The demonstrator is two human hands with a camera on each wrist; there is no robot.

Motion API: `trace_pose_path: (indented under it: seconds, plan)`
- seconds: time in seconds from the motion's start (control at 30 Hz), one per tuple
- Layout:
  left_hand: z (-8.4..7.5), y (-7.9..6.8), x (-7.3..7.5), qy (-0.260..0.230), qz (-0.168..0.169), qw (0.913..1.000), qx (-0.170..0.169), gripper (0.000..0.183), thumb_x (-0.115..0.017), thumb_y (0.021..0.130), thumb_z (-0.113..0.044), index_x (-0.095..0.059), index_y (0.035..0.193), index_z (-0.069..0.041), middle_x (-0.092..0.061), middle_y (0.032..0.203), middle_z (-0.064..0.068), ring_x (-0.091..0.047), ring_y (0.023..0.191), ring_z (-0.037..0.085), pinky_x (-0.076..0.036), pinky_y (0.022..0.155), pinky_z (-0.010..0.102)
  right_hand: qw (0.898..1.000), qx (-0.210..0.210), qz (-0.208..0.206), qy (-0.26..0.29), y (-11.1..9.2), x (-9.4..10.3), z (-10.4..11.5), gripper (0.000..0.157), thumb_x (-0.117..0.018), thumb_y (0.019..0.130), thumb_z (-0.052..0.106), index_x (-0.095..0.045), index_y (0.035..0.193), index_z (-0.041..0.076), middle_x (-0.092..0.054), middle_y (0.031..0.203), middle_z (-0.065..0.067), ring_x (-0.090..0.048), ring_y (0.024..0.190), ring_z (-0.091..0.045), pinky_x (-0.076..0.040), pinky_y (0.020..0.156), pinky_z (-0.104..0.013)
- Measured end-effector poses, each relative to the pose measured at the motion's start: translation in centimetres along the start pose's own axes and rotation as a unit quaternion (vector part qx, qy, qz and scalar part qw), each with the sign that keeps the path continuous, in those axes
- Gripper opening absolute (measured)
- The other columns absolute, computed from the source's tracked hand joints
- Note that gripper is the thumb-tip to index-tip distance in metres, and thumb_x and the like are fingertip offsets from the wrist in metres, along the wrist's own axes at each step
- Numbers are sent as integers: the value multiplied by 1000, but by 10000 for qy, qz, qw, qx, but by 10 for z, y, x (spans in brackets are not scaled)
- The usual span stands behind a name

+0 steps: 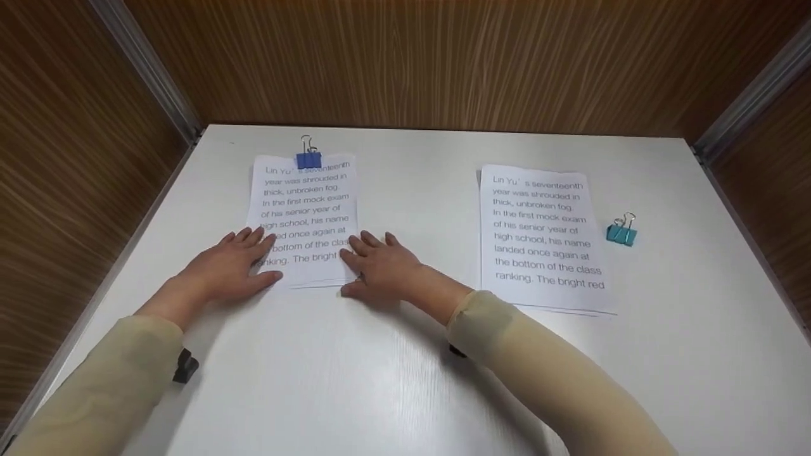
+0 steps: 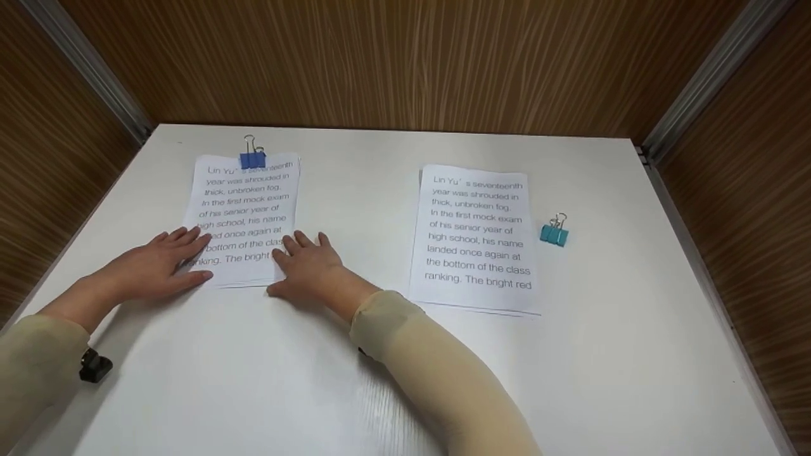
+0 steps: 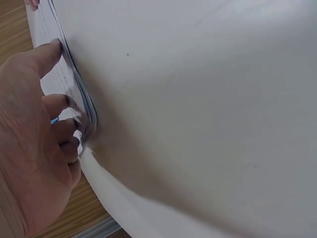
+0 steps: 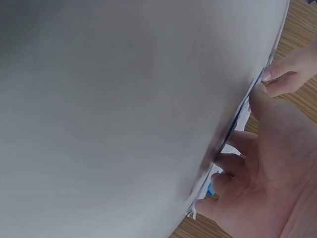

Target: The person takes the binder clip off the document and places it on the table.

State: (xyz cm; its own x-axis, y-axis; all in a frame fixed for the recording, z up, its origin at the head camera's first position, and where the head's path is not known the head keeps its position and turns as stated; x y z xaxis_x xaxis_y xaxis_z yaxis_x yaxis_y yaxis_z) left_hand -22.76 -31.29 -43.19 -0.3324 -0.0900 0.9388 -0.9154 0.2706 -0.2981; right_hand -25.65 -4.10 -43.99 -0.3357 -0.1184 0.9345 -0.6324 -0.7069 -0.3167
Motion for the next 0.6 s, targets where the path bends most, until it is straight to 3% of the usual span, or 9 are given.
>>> trace_pose_path:
  seconds: [0.27, 0.57, 0.6]
  plan:
    - [-17, 6, -1, 27, 2, 9999, -159, 83, -56, 105, -54, -31, 166, -2, -24, 170, 27, -21, 156, 51, -22, 125, 65, 9999, -93, 6, 74, -12, 0, -13, 75, -48, 107, 62, -32, 169, 22, -21, 176, -5, -14, 163, -29, -12, 130, -55]
    - [-47, 17, -2, 326, -9, 9991, -281, 84, -56, 103, -58, -38, 164, -3, -32, 167, 29, -29, 152, 55, -30, 121, 67, 9997, 85, -229, 83, -39, -2, -30, 69, -52, 109, 54, -39, 166, 17, -29, 172, -11, -21, 161, -35, -18, 129, -58]
    - [-52, 13, 2, 368, 26, 9989, -296, 84, -56, 103, -58, -38, 163, -3, -32, 166, 29, -29, 152, 54, -30, 121, 66, 9996, 113, -233, 109, -44, 1, -28, 69, -52, 109, 54, -40, 166, 17, -29, 172, -11, -21, 161, -35, -18, 128, -58]
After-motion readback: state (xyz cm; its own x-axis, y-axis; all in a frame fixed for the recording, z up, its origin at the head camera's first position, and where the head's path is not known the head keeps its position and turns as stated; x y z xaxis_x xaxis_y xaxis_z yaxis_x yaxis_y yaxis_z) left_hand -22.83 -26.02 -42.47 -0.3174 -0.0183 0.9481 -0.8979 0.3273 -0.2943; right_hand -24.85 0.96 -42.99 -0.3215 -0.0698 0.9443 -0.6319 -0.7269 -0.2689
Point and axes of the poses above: each hand's wrist, its own y-axis towards the middle knuckle, its own x-axis out of the back of the hand, z = x × y, the point moved 4 cm from there along y, towards the middle knuckle
